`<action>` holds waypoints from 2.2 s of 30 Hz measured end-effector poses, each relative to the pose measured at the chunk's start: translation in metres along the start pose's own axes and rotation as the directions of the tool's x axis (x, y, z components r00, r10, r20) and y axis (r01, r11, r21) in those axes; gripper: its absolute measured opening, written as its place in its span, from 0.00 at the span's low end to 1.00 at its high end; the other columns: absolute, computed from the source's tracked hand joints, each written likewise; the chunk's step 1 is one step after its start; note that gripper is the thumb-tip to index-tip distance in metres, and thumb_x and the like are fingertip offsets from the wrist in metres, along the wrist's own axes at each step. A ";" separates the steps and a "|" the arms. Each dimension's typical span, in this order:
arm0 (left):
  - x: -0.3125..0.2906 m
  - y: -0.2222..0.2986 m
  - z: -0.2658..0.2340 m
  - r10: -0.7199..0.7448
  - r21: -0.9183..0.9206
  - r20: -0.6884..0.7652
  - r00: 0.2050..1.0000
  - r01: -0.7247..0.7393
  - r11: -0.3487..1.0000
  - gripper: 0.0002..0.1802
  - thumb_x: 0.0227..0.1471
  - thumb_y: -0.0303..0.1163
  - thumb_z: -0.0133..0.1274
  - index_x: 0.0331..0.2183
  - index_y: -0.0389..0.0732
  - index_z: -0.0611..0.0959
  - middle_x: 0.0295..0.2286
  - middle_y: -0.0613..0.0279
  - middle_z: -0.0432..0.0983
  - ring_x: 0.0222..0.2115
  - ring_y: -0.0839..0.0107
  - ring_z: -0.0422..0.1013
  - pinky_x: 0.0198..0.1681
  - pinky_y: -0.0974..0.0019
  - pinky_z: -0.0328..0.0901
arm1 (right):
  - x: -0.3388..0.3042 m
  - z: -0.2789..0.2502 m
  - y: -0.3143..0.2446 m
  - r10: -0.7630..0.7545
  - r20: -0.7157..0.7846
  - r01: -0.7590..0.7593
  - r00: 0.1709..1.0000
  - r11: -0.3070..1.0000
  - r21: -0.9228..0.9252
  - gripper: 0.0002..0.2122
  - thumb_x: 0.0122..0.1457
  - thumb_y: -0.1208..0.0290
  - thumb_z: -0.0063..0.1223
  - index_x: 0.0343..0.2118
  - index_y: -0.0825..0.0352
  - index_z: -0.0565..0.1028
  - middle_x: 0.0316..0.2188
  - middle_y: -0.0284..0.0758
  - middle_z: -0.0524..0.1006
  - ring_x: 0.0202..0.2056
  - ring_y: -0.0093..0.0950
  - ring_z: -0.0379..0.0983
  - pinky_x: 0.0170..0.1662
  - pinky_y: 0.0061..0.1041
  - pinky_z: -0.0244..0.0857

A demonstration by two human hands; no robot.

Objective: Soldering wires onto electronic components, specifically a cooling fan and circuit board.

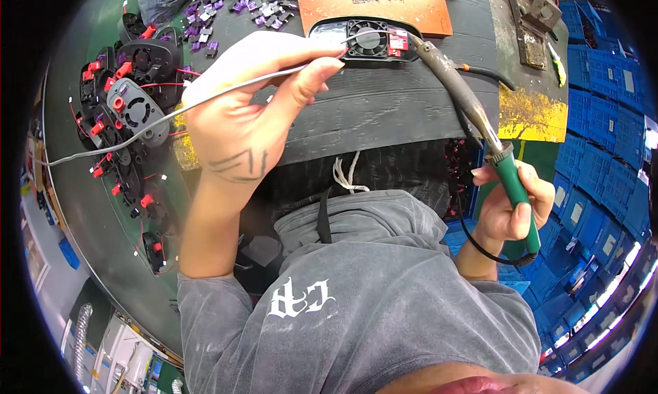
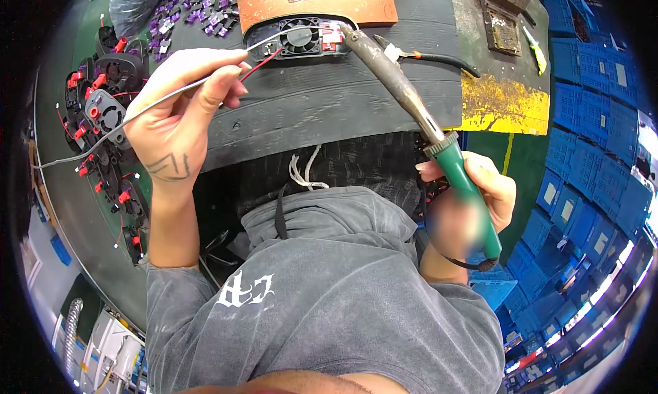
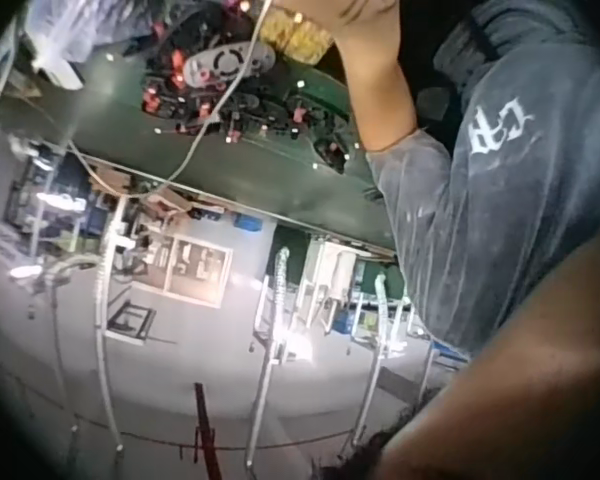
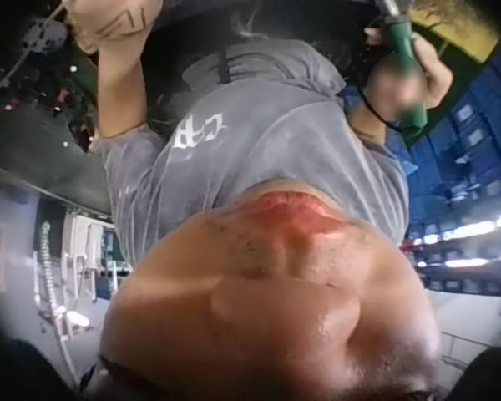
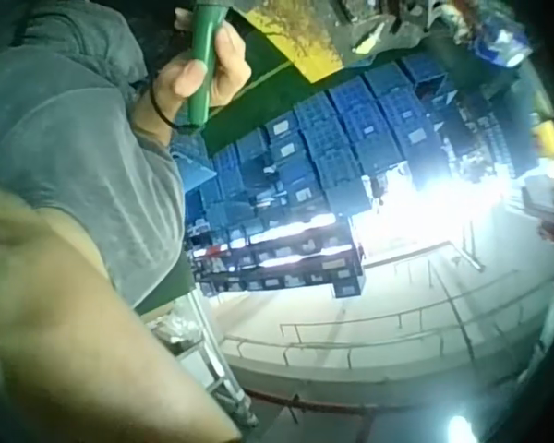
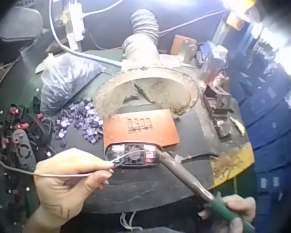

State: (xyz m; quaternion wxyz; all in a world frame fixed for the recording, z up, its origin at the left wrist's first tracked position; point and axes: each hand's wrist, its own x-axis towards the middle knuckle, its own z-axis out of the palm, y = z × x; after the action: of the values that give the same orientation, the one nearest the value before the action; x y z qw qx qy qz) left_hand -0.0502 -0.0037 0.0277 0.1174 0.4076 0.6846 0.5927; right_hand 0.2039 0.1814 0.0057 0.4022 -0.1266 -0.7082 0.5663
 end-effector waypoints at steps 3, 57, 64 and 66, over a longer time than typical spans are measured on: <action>0.000 -0.002 0.003 -0.003 -0.002 0.000 1.000 0.003 1.000 0.09 0.52 0.18 0.55 0.38 0.28 0.82 0.31 0.54 0.78 0.26 0.73 0.74 0.27 0.76 0.69 | -0.001 0.002 0.002 0.009 -0.001 -0.009 1.000 1.000 -0.005 0.20 0.57 0.61 0.45 0.45 0.73 0.68 0.32 0.58 0.75 0.23 0.39 0.75 0.22 0.31 0.72; -0.003 -0.009 0.008 -0.004 0.052 0.004 1.000 0.004 0.999 0.09 0.53 0.18 0.54 0.38 0.29 0.82 0.33 0.55 0.77 0.27 0.75 0.73 0.29 0.77 0.68 | -0.004 0.009 -0.001 -0.015 0.020 0.016 1.000 0.995 -0.097 0.19 0.57 0.62 0.44 0.44 0.73 0.67 0.31 0.58 0.75 0.23 0.39 0.75 0.23 0.32 0.73; -0.003 -0.010 0.011 0.002 0.034 -0.008 1.000 -0.002 0.999 0.09 0.53 0.18 0.54 0.38 0.29 0.82 0.32 0.56 0.77 0.27 0.76 0.73 0.28 0.77 0.68 | -0.005 0.009 0.000 -0.021 0.019 0.023 1.000 0.996 -0.088 0.19 0.57 0.62 0.44 0.44 0.73 0.67 0.31 0.57 0.75 0.23 0.39 0.76 0.23 0.32 0.73; -0.003 -0.010 0.011 0.008 0.034 -0.010 1.000 -0.007 0.999 0.09 0.52 0.18 0.54 0.38 0.29 0.82 0.32 0.57 0.77 0.27 0.76 0.73 0.28 0.77 0.68 | -0.005 0.008 0.000 -0.024 0.019 0.025 1.000 0.996 -0.091 0.19 0.57 0.62 0.44 0.44 0.73 0.67 0.31 0.57 0.75 0.23 0.39 0.76 0.23 0.32 0.73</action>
State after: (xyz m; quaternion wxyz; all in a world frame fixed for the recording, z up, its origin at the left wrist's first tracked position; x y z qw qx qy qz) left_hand -0.0453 0.0027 0.0151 0.1048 0.4090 0.6935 0.5837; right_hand 0.2015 0.1724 0.0032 0.3966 -0.1312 -0.7384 0.5294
